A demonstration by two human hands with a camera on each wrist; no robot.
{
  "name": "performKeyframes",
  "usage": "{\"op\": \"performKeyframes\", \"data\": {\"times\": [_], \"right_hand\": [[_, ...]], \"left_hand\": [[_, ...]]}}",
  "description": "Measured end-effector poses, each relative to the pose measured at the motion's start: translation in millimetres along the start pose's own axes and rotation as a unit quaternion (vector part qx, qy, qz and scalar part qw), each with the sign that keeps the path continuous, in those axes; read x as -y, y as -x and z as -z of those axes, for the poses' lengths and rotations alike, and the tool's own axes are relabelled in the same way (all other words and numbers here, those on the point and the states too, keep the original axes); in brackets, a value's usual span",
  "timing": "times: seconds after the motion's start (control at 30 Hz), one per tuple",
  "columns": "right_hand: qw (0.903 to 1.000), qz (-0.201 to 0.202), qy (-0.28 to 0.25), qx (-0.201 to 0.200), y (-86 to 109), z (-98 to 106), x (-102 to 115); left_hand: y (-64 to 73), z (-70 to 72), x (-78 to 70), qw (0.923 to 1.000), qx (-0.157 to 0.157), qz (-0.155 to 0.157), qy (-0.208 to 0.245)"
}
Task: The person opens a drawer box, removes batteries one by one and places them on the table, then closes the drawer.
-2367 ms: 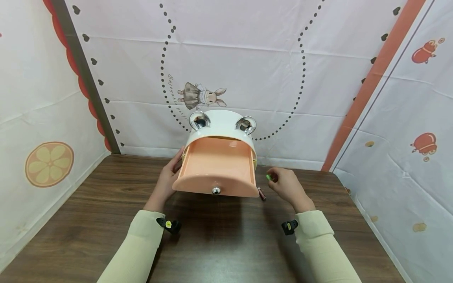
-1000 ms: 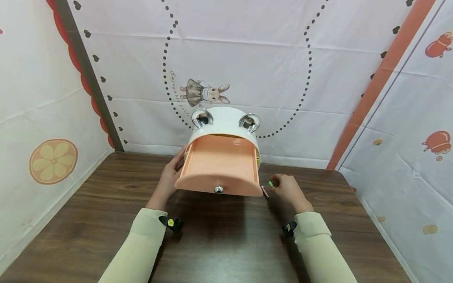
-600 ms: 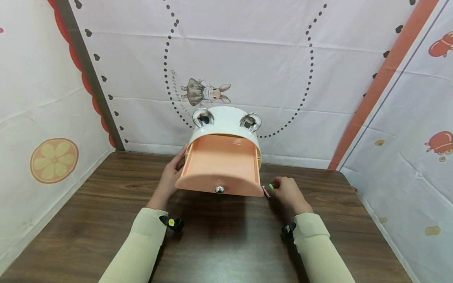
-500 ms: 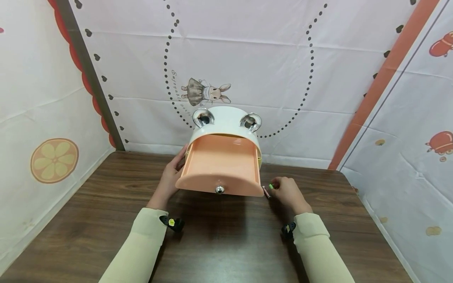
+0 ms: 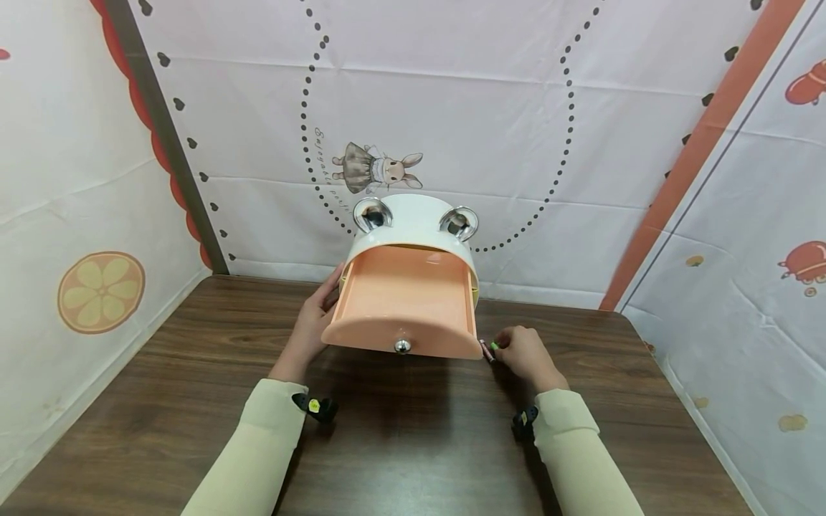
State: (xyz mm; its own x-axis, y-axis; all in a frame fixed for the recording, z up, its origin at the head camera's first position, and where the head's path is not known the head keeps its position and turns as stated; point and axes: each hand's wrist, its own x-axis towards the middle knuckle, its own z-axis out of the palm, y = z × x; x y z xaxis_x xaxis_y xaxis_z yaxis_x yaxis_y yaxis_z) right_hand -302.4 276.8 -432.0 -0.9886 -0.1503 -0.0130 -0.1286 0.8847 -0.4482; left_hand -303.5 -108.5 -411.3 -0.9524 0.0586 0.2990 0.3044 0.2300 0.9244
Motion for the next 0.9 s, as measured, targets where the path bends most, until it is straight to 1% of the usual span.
{"op": "performKeyframes", "data": {"times": [0.27, 0.43, 0.6, 0.9], "right_hand": [[1.0, -0.007, 0.004, 0.004, 0.0, -1.6, -2.3], [1.0, -0.003, 0.005, 0.0, -0.3, -2.7, -3.1], [1.0, 0.001, 0.005, -0.006, 0.0, -4.3, -3.4], [1.0, 0.004, -0.002, -0.002, 3.3, -4.5, -0.8]], "left_hand": [[0.3, -1.1, 0.5, 1.0, 0.0, -0.005, -0.001], [-0.1, -1.2, 1.9, 1.0, 0.002, -0.008, 0.002], [-0.5, -1.2, 2.1, 1.0, -0.001, -0.006, -0.001], [0.3, -0.5, -0.8, 0.9999, -0.004, -0.001, -0.012]]}}
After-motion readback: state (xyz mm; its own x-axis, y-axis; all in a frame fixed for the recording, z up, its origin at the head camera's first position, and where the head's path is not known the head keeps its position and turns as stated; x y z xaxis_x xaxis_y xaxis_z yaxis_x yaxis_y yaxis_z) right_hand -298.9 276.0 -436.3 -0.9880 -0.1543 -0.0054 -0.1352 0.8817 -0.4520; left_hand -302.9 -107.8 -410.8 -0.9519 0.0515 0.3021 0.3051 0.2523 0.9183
